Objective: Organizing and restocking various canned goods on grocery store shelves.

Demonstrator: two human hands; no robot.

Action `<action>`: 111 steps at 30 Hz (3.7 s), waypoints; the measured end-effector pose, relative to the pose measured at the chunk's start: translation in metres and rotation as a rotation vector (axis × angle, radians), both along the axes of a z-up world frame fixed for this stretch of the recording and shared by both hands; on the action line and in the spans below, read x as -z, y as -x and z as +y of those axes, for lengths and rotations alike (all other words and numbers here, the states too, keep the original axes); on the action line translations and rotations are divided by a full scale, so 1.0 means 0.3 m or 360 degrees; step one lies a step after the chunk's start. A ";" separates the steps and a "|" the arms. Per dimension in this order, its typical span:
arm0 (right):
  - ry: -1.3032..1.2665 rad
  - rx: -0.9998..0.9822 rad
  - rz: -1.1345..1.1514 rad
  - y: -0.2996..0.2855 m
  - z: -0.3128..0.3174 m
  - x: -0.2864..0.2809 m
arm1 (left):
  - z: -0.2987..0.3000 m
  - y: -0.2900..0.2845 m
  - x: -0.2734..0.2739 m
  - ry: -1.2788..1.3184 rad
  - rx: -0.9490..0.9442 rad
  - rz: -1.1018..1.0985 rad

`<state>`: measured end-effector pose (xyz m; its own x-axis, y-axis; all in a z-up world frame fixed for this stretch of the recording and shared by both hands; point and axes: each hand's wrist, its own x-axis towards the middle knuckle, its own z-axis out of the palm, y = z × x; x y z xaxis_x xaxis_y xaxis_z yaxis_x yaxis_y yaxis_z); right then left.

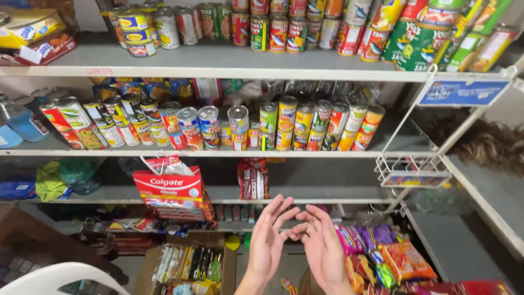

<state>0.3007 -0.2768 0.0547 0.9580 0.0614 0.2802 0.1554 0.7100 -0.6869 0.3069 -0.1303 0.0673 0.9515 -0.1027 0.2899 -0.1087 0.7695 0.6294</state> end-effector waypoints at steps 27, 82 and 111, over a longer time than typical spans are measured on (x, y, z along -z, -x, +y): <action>0.1734 0.1540 -0.1243 -1.160 0.034 -0.792 | 0.168 -1.169 -0.801 -0.1860 -0.1804 -0.1351; 0.2811 0.1370 -0.0808 -1.424 0.047 -0.848 | 0.159 -1.357 -0.805 -0.2763 -0.1262 -0.0457; 0.2735 0.1548 -0.0776 -1.409 0.064 -0.857 | 0.172 -1.412 -0.820 -0.2700 -0.1700 -0.0730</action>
